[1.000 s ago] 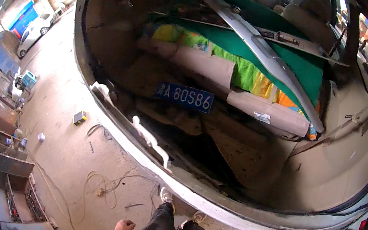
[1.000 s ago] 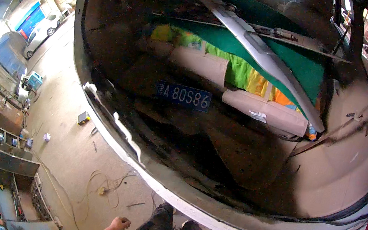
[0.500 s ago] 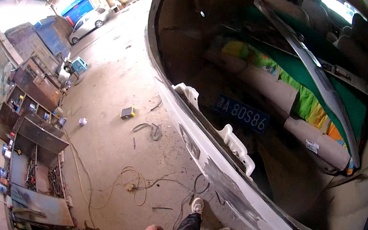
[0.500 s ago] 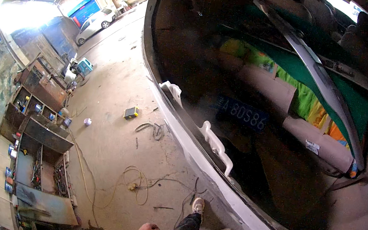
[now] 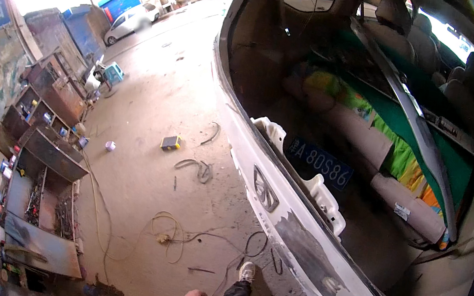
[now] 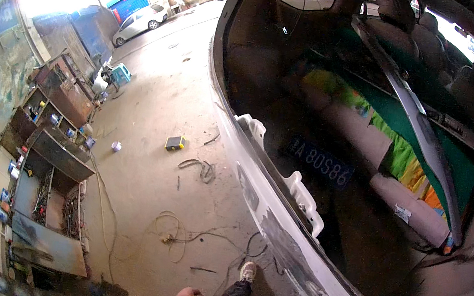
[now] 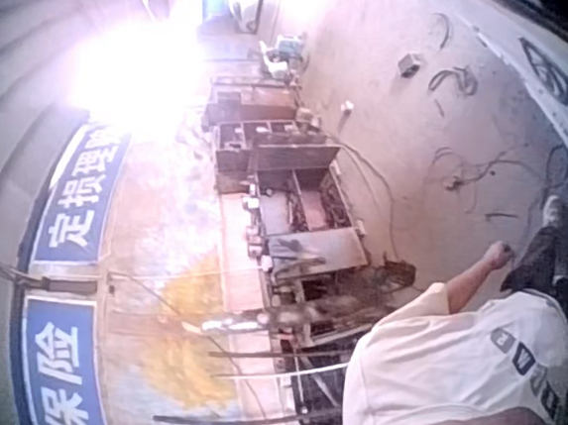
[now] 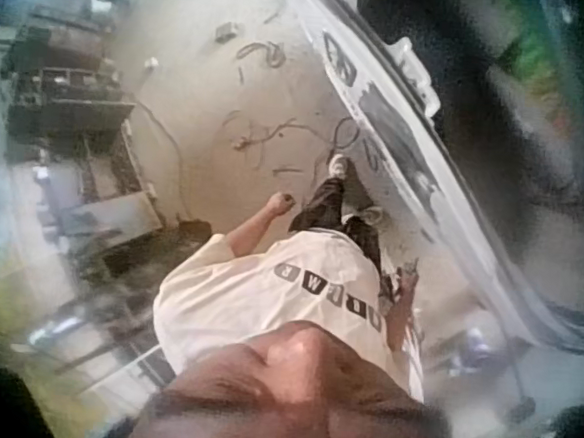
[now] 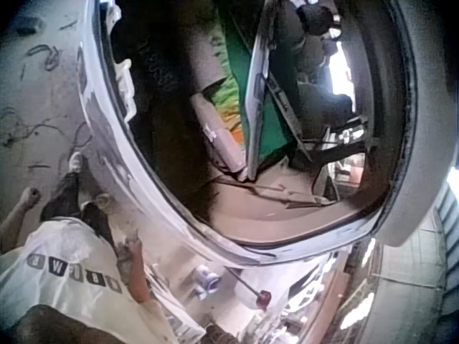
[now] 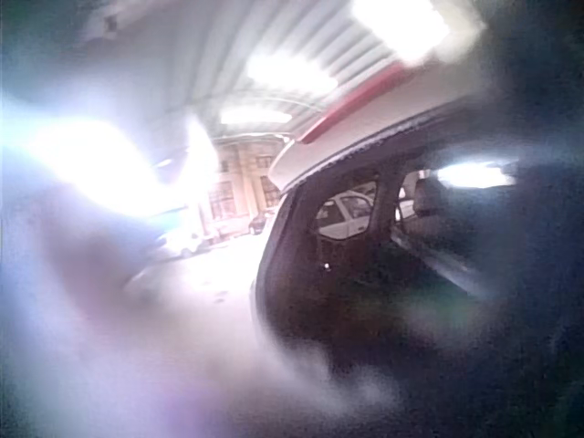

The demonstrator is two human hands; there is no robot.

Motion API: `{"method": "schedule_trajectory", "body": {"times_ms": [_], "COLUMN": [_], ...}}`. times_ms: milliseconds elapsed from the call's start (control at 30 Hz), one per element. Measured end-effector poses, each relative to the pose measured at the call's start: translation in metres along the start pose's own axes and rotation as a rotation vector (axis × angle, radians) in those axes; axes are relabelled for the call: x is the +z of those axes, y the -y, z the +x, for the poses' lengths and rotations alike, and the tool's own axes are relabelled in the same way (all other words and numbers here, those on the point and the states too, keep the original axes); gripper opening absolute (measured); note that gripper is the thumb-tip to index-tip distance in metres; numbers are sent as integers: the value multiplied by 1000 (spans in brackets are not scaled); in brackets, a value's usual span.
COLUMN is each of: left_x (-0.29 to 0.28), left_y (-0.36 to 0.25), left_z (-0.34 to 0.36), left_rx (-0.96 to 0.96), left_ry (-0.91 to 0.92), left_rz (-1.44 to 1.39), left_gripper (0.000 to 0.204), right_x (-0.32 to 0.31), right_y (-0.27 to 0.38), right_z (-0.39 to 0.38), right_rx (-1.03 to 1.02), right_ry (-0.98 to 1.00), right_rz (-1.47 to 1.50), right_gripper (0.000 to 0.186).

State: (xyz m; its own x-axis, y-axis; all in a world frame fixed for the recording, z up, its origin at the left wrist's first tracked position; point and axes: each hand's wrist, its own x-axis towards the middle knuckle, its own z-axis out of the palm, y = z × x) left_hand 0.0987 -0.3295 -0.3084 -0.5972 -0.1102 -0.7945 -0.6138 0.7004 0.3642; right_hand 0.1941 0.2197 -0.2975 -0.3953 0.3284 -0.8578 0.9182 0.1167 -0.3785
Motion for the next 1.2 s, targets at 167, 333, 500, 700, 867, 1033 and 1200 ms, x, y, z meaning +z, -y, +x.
{"method": "schedule_trajectory", "body": {"times_ms": [167, 333, 500, 700, 867, 1033, 1200], "left_x": [13, 13, 24, 22, 31, 41, 64], "left_y": [10, 0, 7, -15, -17, -27, -14], "left_z": [-4, 9, 17, 11, 14, 16, 33], "left_rx": [3, 15, 17, 27, 40, 11, -41], "left_ry": [-41, -18, -20, -35, -90, -63, -26], "left_rz": [-22, -18, 10, -8, 13, -59, -102], "left_gripper": [41, 42, 40, 39, 37, 35, 35], "right_x": [-12, -12, -8, -12, 12, 45, 25], "right_y": [-17, -52, 6, 1, 120, 254, 358], "right_z": [10, 34, -10, 16, -73, -204, -255], "right_rx": [-38, -101, -257, -462, -818, -964, -1082], "right_ry": [41, -35, -72, 62, 15, 108, 352], "right_rz": [-101, 21, 22, -233, -693, -89, 93], "right_gripper": [38, 47, 45, 41, 37, 18, 24]}}
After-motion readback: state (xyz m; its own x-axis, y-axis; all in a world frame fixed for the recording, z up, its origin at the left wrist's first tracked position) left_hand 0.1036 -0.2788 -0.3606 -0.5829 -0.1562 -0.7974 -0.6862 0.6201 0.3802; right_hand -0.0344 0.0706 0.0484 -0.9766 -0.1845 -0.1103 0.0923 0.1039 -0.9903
